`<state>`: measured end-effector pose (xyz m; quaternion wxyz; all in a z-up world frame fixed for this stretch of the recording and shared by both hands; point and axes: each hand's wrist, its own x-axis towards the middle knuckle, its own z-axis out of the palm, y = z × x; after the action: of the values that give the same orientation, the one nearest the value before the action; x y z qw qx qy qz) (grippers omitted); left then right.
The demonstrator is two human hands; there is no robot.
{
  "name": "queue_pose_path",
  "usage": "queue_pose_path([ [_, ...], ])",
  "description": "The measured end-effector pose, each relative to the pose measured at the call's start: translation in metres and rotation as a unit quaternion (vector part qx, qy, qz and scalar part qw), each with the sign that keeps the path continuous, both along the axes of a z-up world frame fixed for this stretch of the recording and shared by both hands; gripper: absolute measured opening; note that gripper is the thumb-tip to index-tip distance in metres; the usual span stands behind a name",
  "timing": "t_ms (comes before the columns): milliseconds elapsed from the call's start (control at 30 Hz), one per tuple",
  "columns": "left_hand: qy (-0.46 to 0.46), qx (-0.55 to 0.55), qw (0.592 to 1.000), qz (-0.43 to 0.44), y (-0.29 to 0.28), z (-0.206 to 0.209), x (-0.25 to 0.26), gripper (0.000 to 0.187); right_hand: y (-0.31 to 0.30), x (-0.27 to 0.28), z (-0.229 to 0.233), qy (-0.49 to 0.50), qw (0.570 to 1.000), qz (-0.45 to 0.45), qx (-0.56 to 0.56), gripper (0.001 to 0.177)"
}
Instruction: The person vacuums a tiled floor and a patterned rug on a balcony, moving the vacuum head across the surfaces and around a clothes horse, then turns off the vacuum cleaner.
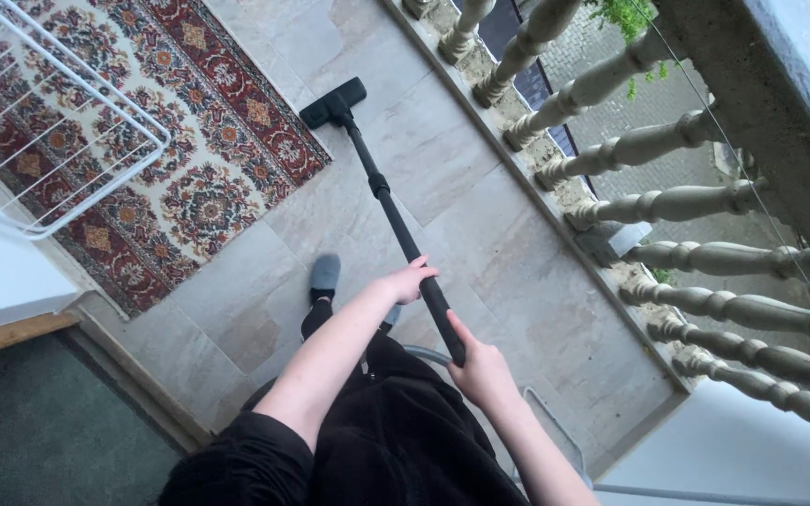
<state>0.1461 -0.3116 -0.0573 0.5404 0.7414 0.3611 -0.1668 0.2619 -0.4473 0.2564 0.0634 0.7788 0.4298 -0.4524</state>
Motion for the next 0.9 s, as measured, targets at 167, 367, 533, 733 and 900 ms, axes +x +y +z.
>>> queue_pose_path([
  [167, 0.049, -0.047, 0.997, 0.046, -0.010, 0.038, -0.012, 0.064, -0.004, -0.023, -0.002, 0.025, 0.999, -0.048, 0.005, 0.085],
  [367, 0.083, -0.175, 0.932, 0.306, 0.044, 0.058, -0.050, 0.072, 0.043, -0.063, -0.034, 0.039, 0.998, -0.032, 0.036, 0.088],
  [533, 0.101, -0.131, 0.942, 0.293, 0.112, 0.114, -0.100, 0.071, 0.109, -0.105, -0.076, 0.035, 0.997, 0.007, 0.075, 0.086],
  [733, 0.024, 0.018, 0.976, 0.217, 0.172, 0.057, -0.157, 0.075, 0.191, -0.152, -0.108, 0.022, 0.993, 0.015, 0.116, 0.086],
  [900, -0.126, 0.070, 0.921, 0.362, 0.215, -0.009, -0.185, 0.041, 0.241, -0.182, -0.112, 0.044, 0.987, -0.036, 0.153, 0.083],
])
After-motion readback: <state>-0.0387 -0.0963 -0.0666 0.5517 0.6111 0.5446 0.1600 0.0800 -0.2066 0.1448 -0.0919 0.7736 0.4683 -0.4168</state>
